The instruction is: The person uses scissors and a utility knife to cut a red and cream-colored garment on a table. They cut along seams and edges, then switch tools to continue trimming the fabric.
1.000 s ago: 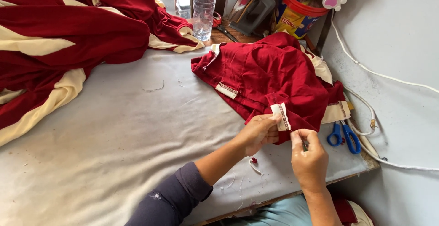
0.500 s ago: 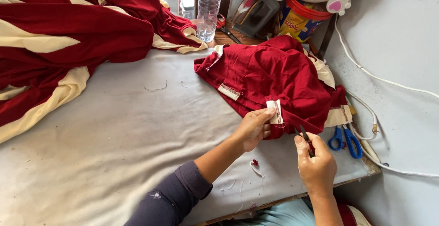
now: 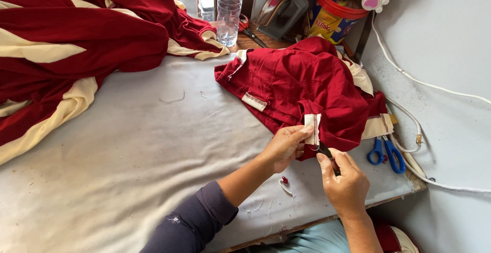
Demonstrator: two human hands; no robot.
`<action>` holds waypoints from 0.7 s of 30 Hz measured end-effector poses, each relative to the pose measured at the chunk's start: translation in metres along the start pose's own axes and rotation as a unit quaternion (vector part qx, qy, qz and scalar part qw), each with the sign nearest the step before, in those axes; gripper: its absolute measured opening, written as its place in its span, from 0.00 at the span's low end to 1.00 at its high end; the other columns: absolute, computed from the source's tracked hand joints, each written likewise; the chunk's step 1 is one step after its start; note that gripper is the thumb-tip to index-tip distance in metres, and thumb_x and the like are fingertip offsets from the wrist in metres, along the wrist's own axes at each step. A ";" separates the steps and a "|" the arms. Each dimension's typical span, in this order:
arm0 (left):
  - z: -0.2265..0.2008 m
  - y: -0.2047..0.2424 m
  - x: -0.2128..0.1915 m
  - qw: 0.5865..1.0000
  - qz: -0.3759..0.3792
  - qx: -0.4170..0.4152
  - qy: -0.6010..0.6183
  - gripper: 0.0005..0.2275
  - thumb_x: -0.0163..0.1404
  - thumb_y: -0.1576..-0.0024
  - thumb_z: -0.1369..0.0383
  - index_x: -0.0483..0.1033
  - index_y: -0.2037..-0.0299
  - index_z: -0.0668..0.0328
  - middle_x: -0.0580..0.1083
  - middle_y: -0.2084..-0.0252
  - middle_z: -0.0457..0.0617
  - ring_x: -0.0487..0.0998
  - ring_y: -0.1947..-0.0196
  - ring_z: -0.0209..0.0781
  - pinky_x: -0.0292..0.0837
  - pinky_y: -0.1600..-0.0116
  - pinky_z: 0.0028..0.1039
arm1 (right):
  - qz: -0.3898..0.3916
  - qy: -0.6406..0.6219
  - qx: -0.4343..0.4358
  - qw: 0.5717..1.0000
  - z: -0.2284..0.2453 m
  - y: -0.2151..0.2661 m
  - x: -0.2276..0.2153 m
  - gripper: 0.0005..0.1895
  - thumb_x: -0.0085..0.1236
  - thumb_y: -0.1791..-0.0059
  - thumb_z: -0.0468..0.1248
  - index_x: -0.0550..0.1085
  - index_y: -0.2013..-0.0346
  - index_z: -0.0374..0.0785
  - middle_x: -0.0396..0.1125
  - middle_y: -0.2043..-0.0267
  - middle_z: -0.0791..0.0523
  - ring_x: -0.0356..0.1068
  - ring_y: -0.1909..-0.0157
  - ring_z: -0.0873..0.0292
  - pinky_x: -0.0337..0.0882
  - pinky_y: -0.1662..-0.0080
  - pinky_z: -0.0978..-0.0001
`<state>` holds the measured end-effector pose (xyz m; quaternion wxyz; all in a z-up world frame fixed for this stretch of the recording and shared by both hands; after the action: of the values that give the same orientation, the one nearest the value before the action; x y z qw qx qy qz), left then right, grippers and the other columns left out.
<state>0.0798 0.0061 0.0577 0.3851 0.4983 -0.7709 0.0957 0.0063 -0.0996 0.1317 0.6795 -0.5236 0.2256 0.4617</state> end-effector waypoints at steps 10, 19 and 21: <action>0.005 0.005 0.011 1.000 0.005 0.023 0.010 0.08 0.48 0.44 0.64 0.76 0.70 0.58 0.73 0.76 0.44 0.70 0.77 0.29 0.67 0.68 0.18 | -0.036 -0.056 0.015 0.998 0.014 -0.005 -0.018 0.13 0.59 0.55 0.40 0.70 0.60 0.40 0.58 0.79 0.63 0.57 0.77 0.66 0.61 0.70 0.75; 0.007 0.002 0.007 0.999 -0.019 0.035 0.029 0.08 0.45 0.43 0.64 0.66 0.74 0.52 0.64 0.77 0.40 0.63 0.78 0.28 0.63 0.71 0.17 | 0.213 -0.172 0.036 0.961 0.013 0.008 0.026 0.04 0.50 0.55 0.35 0.73 0.68 0.43 0.71 0.76 0.63 0.67 0.75 0.65 0.66 0.68 0.74; 0.002 0.001 -0.003 0.997 -0.062 0.020 0.035 0.07 0.46 0.42 0.64 0.75 0.66 0.56 0.73 0.72 0.43 0.71 0.73 0.29 0.65 0.69 0.16 | 0.289 -0.206 0.051 0.934 0.016 0.016 0.040 0.05 0.52 0.56 0.37 0.74 0.72 0.41 0.71 0.78 0.62 0.66 0.77 0.67 0.66 0.71 0.75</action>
<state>0.0786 0.0075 0.0548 0.4068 0.5490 -0.7227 0.1043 0.0087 -0.0689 0.0981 0.5739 -0.2944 0.2457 0.7236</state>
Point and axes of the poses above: each hand's wrist, its own y-axis away from the middle knuckle, its own x-axis out of the palm, z = x × y, the point moved 8 cm from there along -y, towards the middle knuckle
